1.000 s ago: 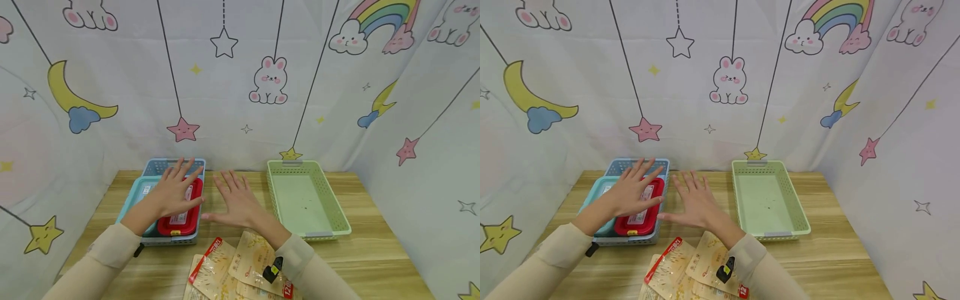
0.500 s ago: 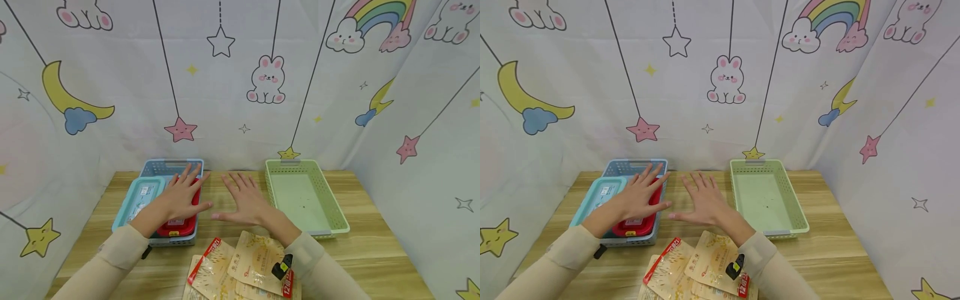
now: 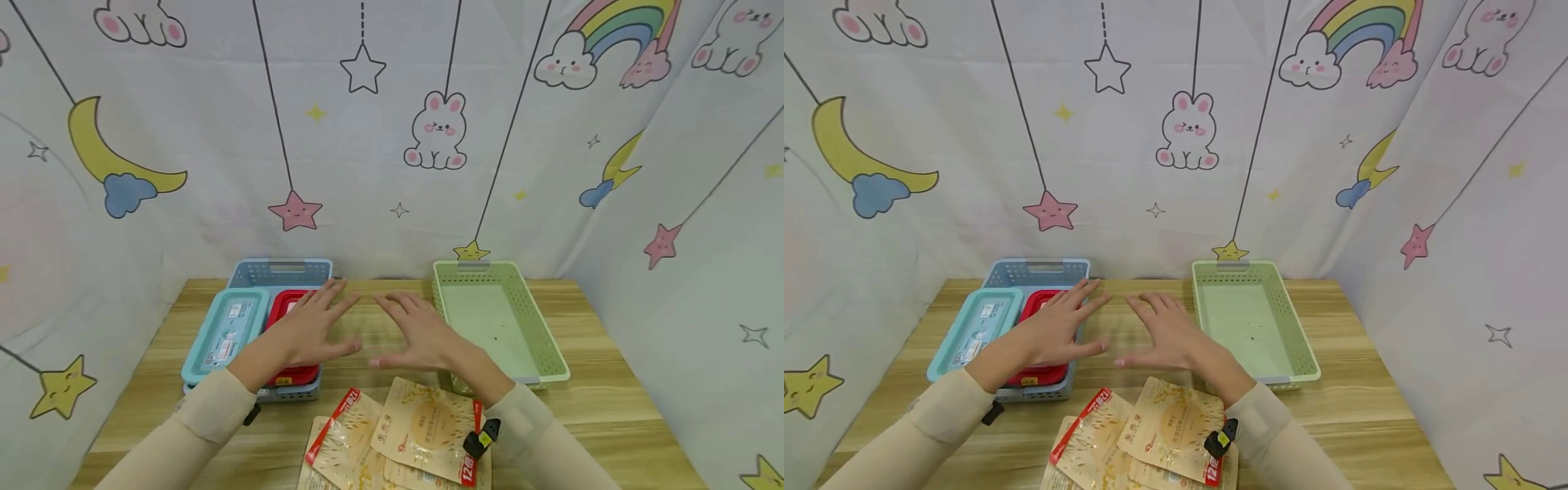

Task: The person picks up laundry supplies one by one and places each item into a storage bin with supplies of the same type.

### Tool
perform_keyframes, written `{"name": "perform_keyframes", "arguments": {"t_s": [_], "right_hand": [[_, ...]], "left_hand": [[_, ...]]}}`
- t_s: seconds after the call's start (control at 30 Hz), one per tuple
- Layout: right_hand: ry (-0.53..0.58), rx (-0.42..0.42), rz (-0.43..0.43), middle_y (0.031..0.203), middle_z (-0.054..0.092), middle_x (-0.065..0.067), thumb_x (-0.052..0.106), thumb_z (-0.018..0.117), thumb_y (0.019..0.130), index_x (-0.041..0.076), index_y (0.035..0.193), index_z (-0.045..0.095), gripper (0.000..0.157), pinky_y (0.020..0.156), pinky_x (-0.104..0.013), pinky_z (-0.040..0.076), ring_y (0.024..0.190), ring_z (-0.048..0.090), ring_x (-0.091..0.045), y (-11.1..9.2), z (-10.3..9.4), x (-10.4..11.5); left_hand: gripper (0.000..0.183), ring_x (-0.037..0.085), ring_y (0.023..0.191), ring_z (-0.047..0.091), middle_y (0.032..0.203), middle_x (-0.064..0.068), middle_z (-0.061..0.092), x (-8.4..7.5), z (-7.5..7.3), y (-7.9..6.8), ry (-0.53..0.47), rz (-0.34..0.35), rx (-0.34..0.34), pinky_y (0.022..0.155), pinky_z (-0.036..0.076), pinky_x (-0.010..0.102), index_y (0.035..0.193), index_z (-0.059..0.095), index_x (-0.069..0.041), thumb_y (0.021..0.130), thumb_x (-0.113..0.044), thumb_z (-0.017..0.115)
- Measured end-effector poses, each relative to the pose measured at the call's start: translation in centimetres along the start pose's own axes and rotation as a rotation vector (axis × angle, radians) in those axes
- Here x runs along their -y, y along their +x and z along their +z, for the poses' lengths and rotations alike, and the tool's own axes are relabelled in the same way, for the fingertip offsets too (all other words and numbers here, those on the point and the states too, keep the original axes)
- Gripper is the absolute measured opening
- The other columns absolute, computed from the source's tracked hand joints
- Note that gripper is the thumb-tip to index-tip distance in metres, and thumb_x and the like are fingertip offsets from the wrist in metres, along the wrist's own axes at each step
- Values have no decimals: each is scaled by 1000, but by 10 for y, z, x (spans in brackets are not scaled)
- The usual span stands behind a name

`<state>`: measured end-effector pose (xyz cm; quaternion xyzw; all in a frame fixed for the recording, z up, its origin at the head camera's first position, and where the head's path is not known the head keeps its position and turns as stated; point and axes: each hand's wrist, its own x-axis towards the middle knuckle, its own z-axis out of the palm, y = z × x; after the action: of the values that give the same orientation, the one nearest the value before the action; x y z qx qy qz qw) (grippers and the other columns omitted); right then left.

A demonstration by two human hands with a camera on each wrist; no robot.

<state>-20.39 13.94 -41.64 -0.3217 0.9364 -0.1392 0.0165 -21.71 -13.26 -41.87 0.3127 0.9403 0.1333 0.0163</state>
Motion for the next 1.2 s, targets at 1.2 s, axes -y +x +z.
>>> {"name": "perform_keyframes", "arguments": {"t_s": [1.2], "right_hand": [[98, 180, 27, 146, 51, -9, 50, 83, 90, 16, 165, 39, 94, 106, -50, 50, 131, 52, -28, -29, 25, -12]], "left_hand": [[54, 32, 120, 61, 128, 9, 66, -63, 38, -8, 92, 20, 24, 95, 59, 48, 130, 73, -11, 92, -49, 80]]}}
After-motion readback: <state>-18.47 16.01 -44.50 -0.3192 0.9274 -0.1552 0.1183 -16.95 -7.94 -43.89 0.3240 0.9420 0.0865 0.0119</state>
